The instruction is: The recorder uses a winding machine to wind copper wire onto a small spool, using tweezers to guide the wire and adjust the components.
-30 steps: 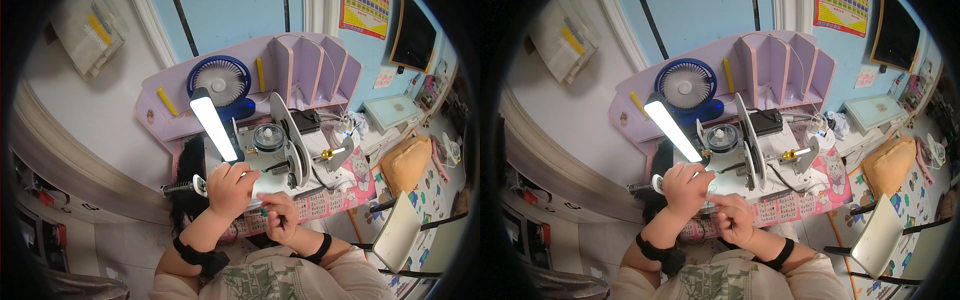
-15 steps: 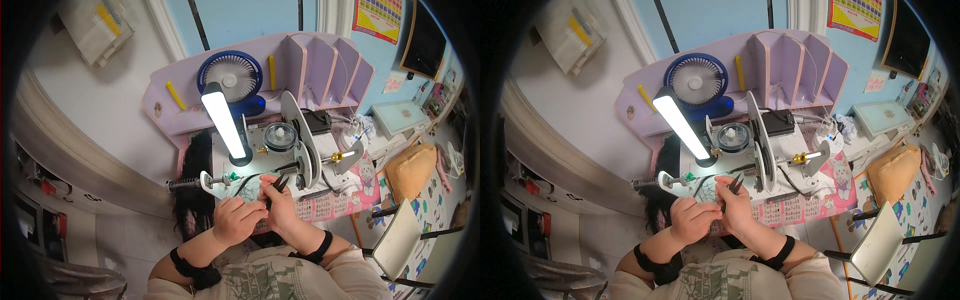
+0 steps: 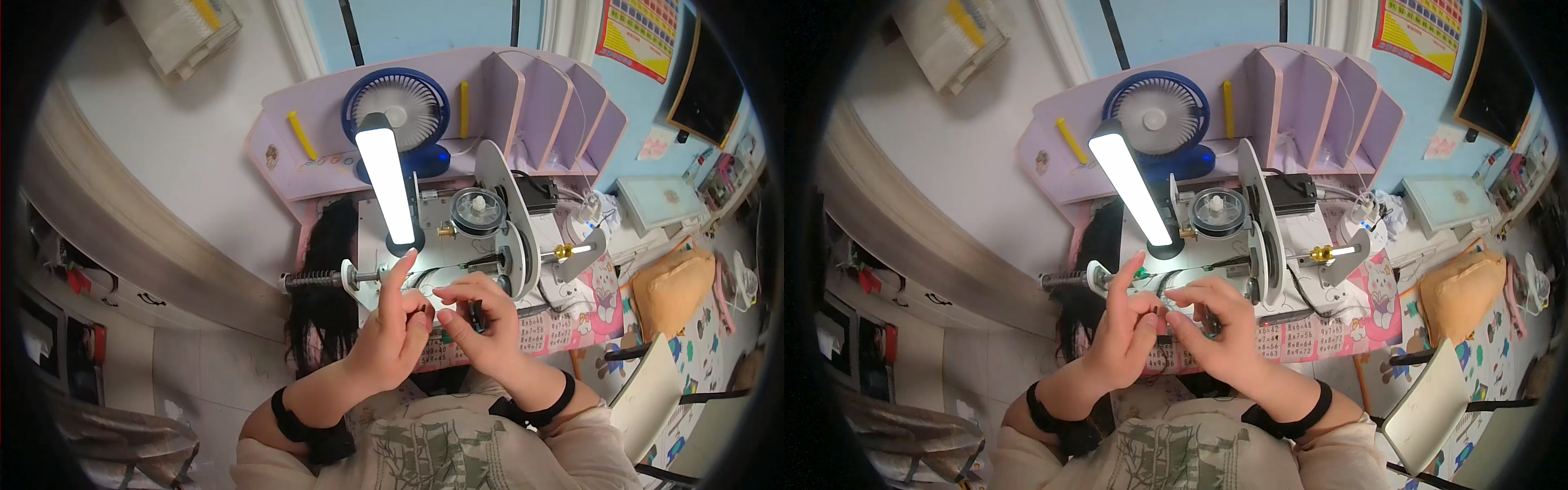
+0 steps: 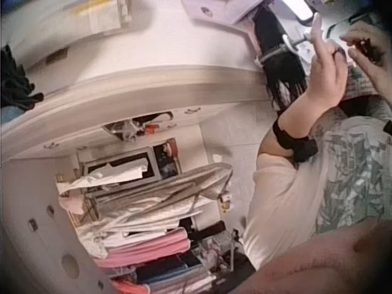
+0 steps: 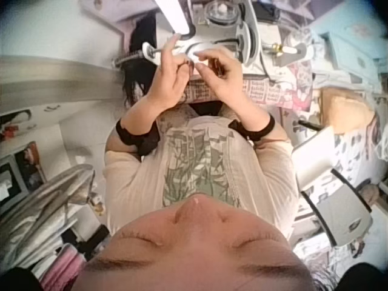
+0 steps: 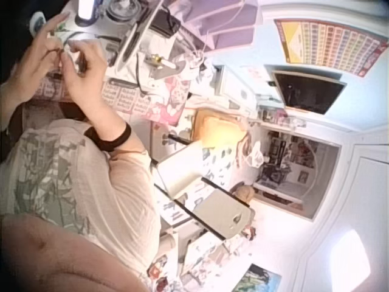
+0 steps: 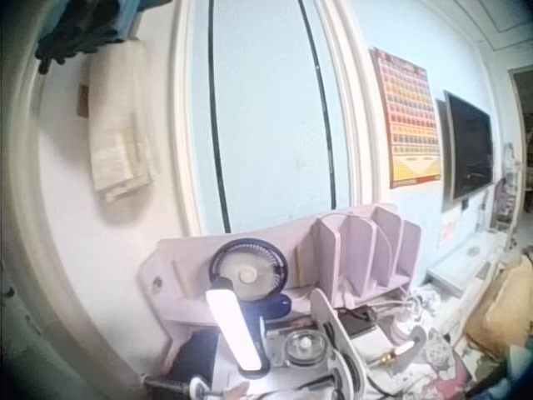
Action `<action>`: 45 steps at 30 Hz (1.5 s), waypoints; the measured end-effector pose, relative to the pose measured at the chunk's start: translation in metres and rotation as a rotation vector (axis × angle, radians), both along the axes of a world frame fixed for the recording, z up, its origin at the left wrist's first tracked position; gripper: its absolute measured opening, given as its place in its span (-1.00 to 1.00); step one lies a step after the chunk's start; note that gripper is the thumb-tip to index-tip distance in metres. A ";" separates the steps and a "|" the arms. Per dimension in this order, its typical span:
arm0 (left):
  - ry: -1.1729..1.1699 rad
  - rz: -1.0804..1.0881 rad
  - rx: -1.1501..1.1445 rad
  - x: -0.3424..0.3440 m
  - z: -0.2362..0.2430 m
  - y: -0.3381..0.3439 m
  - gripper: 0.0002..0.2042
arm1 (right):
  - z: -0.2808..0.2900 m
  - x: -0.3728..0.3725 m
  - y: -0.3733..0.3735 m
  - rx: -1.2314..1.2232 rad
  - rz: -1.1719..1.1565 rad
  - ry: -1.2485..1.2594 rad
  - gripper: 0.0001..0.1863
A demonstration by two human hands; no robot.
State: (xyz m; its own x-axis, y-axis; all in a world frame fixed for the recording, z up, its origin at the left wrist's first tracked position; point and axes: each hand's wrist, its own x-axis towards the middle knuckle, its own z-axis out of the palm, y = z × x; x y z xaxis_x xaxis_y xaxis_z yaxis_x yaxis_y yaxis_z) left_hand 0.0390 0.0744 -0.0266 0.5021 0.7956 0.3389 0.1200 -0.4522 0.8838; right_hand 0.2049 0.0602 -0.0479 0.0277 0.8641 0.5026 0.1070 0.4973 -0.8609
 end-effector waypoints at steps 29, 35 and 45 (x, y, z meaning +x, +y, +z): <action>-0.002 -0.028 0.017 -0.001 0.016 0.003 -0.32 | 0.006 0.004 0.009 -0.124 0.100 0.051 -0.93; 0.048 -0.005 -0.088 0.000 0.013 0.006 -0.36 | -0.002 0.004 0.006 -0.087 0.063 0.012 -0.92; 0.477 0.325 0.733 0.013 0.003 0.058 -0.76 | -0.039 -0.032 0.023 -0.721 -0.181 0.872 -0.87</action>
State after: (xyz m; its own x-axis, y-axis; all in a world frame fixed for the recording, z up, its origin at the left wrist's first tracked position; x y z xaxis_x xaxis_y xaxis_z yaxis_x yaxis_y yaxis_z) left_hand 0.0524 0.1327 -0.0239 0.5081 0.5902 0.6273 0.6153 -0.7583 0.2152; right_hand 0.1727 0.0834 -0.0872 0.2769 0.8910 -0.3597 -0.6464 -0.1042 -0.7558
